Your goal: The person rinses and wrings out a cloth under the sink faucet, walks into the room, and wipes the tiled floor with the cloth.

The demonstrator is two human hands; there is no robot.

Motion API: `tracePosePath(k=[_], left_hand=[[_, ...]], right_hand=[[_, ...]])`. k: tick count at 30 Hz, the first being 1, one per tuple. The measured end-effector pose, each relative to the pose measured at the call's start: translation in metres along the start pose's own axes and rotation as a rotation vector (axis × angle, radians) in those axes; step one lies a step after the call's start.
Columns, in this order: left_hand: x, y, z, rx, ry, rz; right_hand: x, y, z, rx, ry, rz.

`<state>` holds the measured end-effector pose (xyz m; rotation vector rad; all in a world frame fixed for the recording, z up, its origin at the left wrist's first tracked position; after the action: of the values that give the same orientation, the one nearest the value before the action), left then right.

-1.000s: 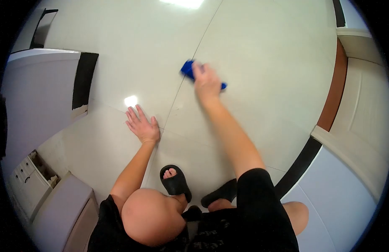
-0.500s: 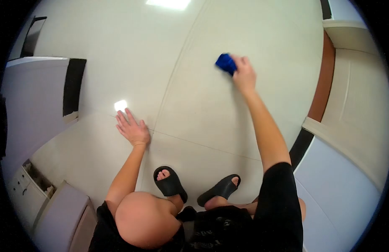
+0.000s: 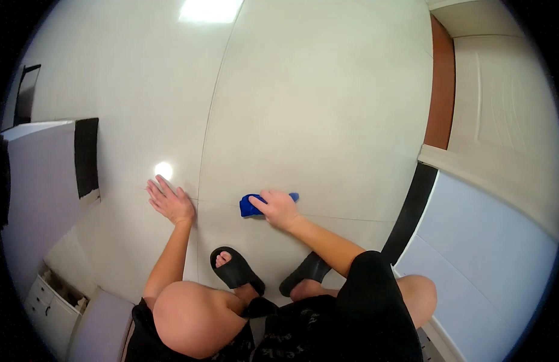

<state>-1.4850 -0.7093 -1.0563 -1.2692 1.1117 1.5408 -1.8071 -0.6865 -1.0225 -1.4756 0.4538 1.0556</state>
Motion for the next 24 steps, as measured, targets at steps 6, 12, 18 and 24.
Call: tracePosePath(k=[6,12,18,24], left_hand=[[0.009,-0.005,0.003,0.036,0.042,-0.053],[0.012,-0.006,0.002,0.044,0.040,-0.063],[0.008,-0.003,0.003,0.042,0.041,-0.055],[0.004,0.000,0.003,0.074,0.077,-0.044]], right_hand=[[-0.125,0.141,-0.094,0.140,0.303,0.061],[-0.195,0.266,-0.148,0.376,0.393,0.359],[-0.110,0.186,-0.045,0.178,0.407,0.303],[-0.056,0.088,0.095,-0.168,-0.128,0.203]])
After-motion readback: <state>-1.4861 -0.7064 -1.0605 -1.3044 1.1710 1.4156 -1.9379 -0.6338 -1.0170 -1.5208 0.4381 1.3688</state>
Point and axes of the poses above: each hand's wrist, its own z-axis away from the middle knuckle, its own x-axis out of the palm, y = z × x, the point moved 3 cm from there along -z, towards the middle knuckle, and after that the axes turned 11 degrees about x, right-handed, at the moved point
